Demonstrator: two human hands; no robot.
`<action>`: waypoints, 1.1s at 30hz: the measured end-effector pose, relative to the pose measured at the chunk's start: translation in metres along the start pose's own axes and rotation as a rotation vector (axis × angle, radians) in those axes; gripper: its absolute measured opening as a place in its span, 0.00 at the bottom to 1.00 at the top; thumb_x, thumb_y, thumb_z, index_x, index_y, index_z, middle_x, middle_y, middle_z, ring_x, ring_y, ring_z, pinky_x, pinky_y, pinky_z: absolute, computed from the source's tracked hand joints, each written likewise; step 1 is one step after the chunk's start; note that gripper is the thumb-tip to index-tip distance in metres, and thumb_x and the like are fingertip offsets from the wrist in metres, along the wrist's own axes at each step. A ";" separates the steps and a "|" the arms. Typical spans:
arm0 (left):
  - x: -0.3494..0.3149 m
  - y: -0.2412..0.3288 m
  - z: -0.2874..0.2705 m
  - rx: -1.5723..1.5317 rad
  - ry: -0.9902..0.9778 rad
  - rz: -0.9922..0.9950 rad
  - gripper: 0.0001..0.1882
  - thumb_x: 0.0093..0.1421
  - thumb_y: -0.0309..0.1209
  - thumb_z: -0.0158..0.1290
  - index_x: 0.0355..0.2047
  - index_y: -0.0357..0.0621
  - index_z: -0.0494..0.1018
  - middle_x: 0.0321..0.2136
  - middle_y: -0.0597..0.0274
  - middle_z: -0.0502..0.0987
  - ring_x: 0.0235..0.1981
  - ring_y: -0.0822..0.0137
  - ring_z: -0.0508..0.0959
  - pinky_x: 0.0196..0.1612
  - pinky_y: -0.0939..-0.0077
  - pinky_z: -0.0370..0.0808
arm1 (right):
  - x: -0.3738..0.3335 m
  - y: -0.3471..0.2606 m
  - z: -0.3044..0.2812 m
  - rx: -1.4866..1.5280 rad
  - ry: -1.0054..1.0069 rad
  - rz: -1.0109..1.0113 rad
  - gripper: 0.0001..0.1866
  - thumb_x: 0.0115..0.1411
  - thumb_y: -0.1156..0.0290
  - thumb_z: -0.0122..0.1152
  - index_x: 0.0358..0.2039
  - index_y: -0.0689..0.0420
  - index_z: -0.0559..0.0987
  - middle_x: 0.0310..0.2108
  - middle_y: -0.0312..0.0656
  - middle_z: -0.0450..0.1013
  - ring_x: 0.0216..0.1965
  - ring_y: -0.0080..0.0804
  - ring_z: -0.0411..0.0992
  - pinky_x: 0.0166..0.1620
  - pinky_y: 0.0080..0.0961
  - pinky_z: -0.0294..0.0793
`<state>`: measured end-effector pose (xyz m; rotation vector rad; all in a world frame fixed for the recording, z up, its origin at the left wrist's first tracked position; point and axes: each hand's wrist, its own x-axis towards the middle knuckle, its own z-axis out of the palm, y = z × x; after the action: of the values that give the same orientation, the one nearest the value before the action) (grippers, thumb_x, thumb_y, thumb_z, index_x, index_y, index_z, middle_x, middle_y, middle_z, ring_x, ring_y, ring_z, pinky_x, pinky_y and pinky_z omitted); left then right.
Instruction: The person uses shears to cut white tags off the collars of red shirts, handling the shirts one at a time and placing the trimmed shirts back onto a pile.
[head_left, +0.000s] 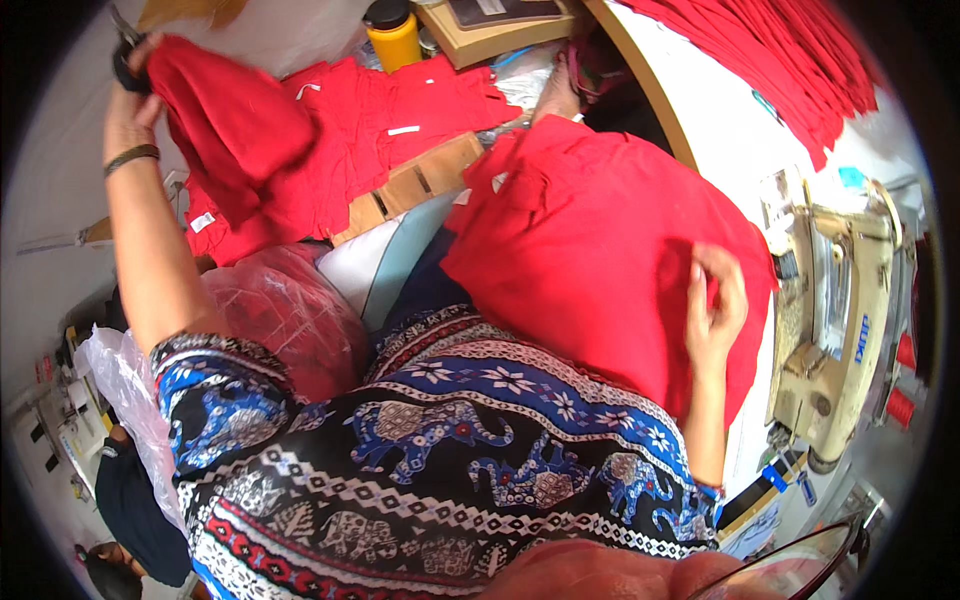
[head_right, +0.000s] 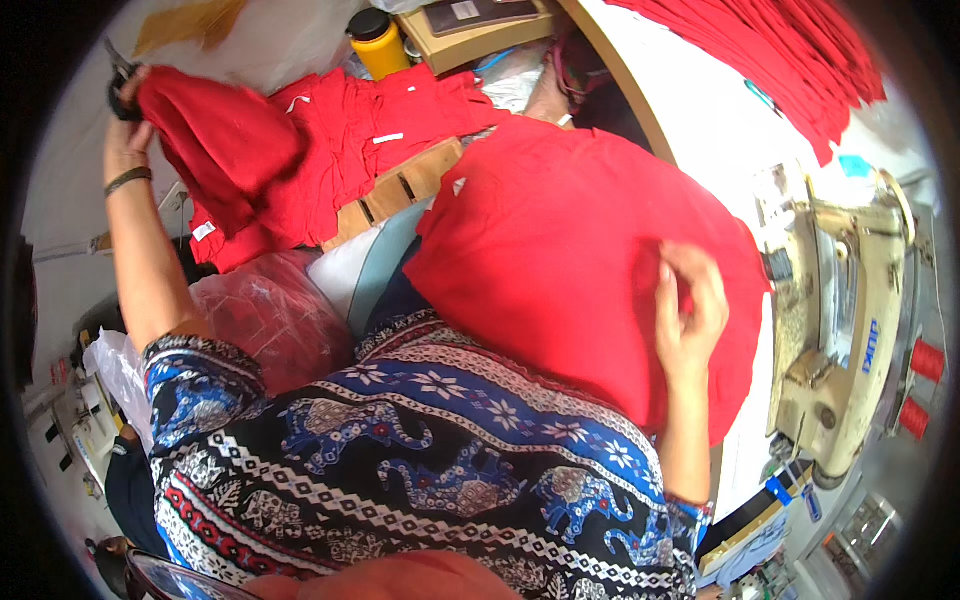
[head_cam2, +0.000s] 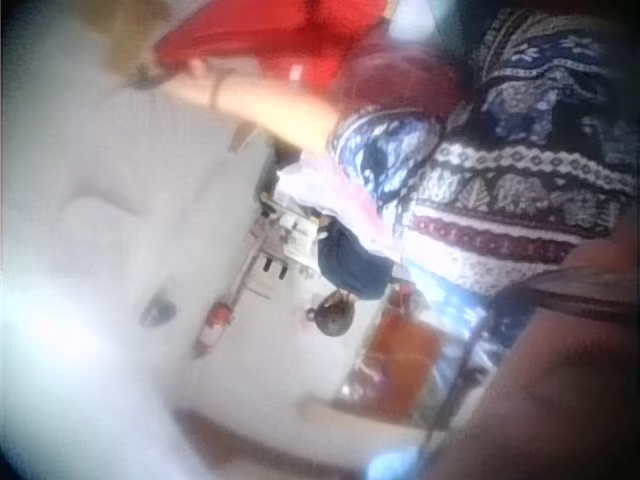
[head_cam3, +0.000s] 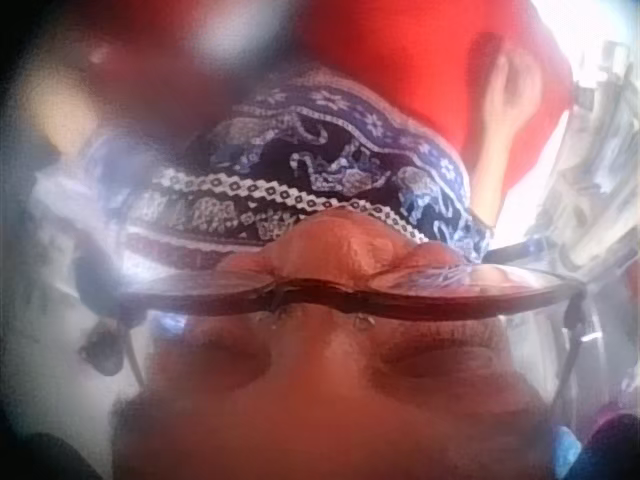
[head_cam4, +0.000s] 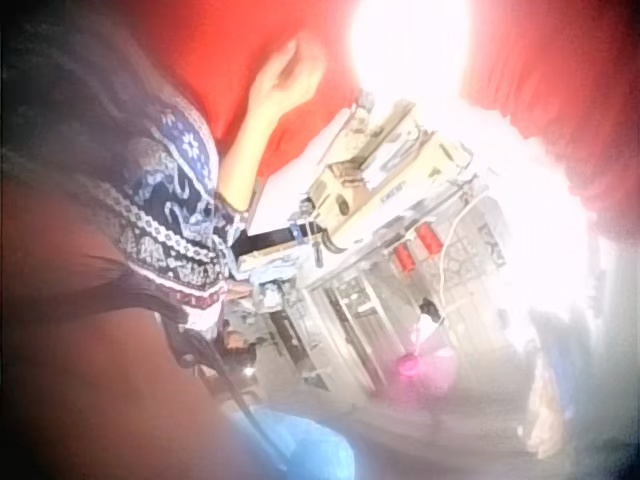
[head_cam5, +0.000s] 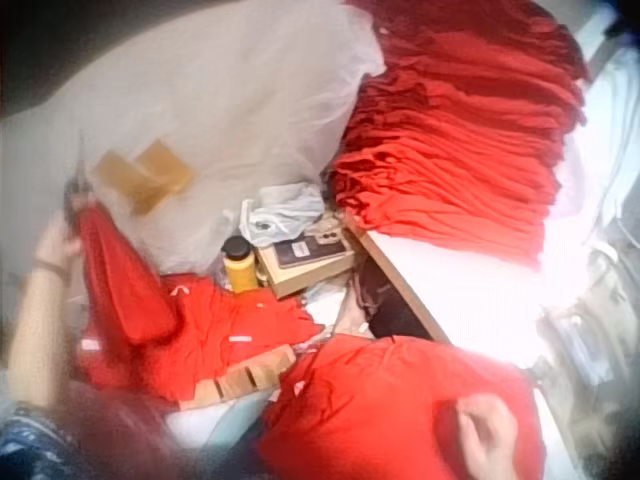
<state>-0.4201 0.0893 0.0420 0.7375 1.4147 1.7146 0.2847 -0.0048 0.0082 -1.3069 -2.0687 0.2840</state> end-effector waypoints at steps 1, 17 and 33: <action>-0.032 0.031 0.045 -0.038 -0.156 0.051 0.15 0.54 0.33 0.60 0.40 0.40 0.74 0.39 0.55 0.78 0.41 0.63 0.78 0.47 0.68 0.76 | 0.014 -0.004 0.002 0.054 0.010 -0.041 0.07 0.55 0.84 0.56 0.35 0.64 0.78 0.36 0.46 0.75 0.40 0.38 0.74 0.45 0.29 0.72; -0.276 -0.084 0.379 0.080 -1.405 -0.126 0.10 0.62 0.27 0.52 0.41 0.37 0.68 0.37 0.59 0.77 0.41 0.70 0.76 0.48 0.76 0.72 | -0.073 0.046 -0.045 -0.055 -0.031 0.334 0.10 0.47 0.85 0.57 0.32 0.61 0.76 0.37 0.43 0.71 0.41 0.38 0.72 0.44 0.28 0.70; -0.288 -0.136 0.348 1.358 -1.148 0.730 0.14 0.48 0.36 0.57 0.29 0.37 0.73 0.24 0.46 0.75 0.26 0.46 0.74 0.35 0.58 0.67 | -0.078 0.013 0.028 -0.071 -0.287 0.408 0.10 0.55 0.67 0.63 0.30 0.60 0.77 0.26 0.47 0.73 0.27 0.39 0.73 0.29 0.30 0.71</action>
<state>0.0464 0.0380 -0.0043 2.6191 1.2529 0.1263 0.2975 -0.0613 -0.0520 -1.8198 -2.0372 0.6120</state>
